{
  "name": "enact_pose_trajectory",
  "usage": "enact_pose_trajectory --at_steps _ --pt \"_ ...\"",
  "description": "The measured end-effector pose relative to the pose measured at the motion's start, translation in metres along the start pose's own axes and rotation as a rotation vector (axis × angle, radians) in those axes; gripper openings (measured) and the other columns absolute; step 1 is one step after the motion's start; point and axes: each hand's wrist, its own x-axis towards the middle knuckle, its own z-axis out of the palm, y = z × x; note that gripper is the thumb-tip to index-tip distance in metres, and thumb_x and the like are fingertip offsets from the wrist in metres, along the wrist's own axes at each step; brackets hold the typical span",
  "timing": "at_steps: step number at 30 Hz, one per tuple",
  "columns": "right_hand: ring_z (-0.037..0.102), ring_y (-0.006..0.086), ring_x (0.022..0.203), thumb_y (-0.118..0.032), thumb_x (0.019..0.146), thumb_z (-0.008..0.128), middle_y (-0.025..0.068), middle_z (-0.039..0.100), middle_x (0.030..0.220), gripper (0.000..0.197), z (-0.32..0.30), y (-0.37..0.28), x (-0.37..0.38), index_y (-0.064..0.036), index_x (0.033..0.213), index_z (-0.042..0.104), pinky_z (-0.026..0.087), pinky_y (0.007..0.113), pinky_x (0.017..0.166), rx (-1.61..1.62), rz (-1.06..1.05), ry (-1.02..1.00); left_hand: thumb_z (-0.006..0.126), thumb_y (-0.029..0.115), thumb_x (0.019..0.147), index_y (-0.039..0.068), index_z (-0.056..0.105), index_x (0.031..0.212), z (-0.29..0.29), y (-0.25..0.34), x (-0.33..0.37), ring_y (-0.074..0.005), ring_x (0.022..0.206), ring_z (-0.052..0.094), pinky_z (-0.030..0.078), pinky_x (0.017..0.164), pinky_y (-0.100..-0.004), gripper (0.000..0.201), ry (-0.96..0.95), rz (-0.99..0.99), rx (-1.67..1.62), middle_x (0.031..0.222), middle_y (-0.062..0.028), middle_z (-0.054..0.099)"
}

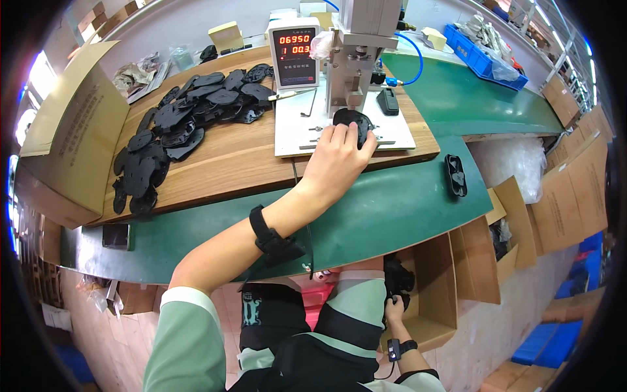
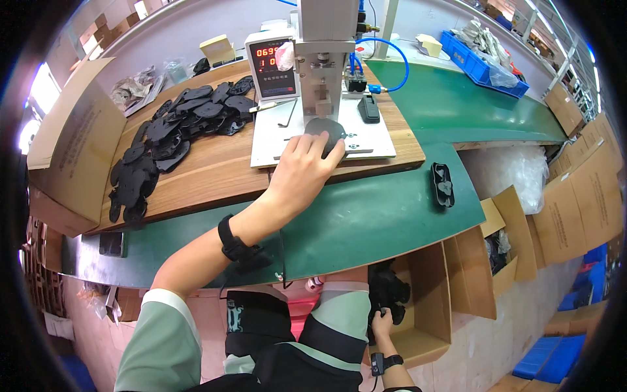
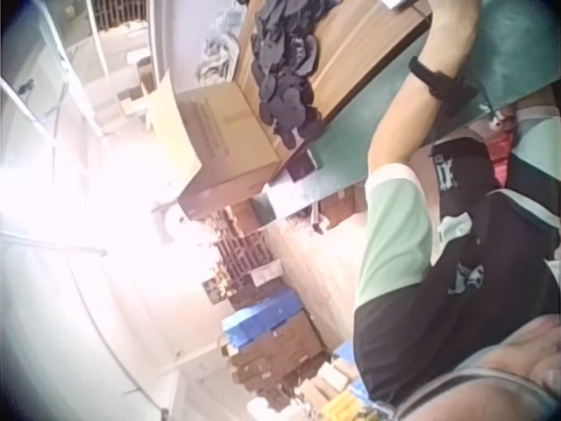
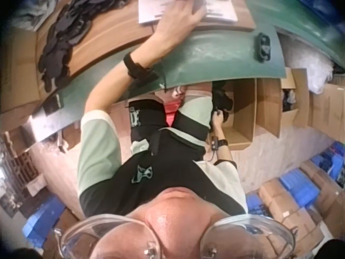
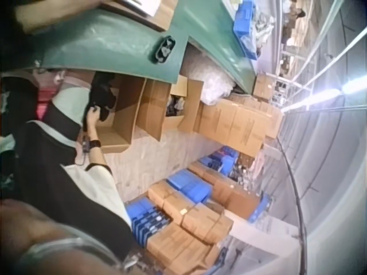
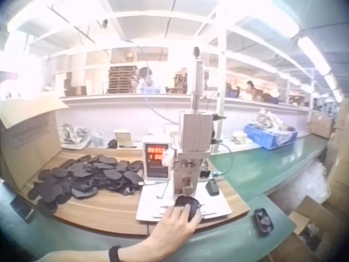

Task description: Manually assembling small black plastic components by placing them into a pneumatic press jig for joining.

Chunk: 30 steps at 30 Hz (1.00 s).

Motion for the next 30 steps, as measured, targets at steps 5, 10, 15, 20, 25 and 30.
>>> enact_pose_trajectory --at_steps 5,10,15,20,25,30 --pt "0.072 0.0429 0.109 -0.026 0.097 0.064 0.0288 0.074 0.113 0.041 0.029 0.052 0.022 0.0027 0.127 0.066 0.054 0.046 0.095 0.057 0.024 -0.127 0.065 0.008 0.088 0.006 0.065 0.133 0.009 0.002 0.001 -0.0329 0.110 0.068 0.052 0.096 -0.0429 0.045 0.084 -0.005 -0.062 0.129 -0.0206 0.068" --pt "0.068 0.0368 0.117 -0.034 0.101 0.065 0.0257 0.070 0.129 0.049 0.046 0.027 0.014 0.0014 0.134 0.064 0.052 0.042 0.100 0.222 0.036 -0.317 0.064 0.008 0.088 0.006 0.065 0.133 0.010 -0.001 -0.011 -0.0335 0.116 0.067 0.053 0.098 -0.0418 0.045 0.053 -0.011 0.014 0.133 -0.0228 0.067" --pt "0.066 0.0353 0.118 -0.026 0.102 0.063 0.0233 0.067 0.129 0.039 0.061 0.061 0.030 0.0010 0.130 0.065 0.051 0.041 0.101 0.632 0.350 -0.318 0.064 0.009 0.089 0.005 0.064 0.133 0.006 -0.002 -0.009 -0.0336 0.116 0.067 0.052 0.099 -0.0420 0.045 0.041 0.024 0.026 0.135 -0.0240 0.067" --pt "0.066 0.0345 0.115 -0.022 0.102 0.062 0.0216 0.067 0.125 0.034 0.056 0.049 0.033 0.0008 0.127 0.065 0.051 0.041 0.100 0.426 0.178 -0.258 0.065 0.009 0.088 0.005 0.062 0.136 0.006 -0.004 -0.010 -0.0327 0.117 0.067 0.051 0.100 -0.0422 0.048 0.068 0.037 0.008 0.135 -0.0234 0.067" --pt "0.066 0.0312 0.104 -0.010 0.102 0.057 0.0166 0.066 0.109 0.020 0.017 -0.056 0.026 0.0008 0.116 0.066 0.052 0.041 0.094 0.206 -0.332 0.116 0.065 0.002 0.085 0.002 0.059 0.134 0.003 -0.012 -0.010 -0.0333 0.115 0.067 0.051 0.099 -0.0435 0.049 0.043 0.045 -0.111 0.131 -0.0222 0.068" --pt "0.068 0.0285 0.081 0.010 0.089 0.059 0.0146 0.069 0.102 0.016 -0.092 -0.267 -0.062 -0.0003 0.097 0.068 0.056 0.036 0.076 0.330 -0.894 -0.017 0.063 -0.001 0.085 -0.001 0.057 0.132 -0.003 -0.017 -0.007 -0.0326 0.110 0.067 0.051 0.096 -0.0425 0.048 0.024 0.005 -0.185 0.128 -0.0216 0.069"
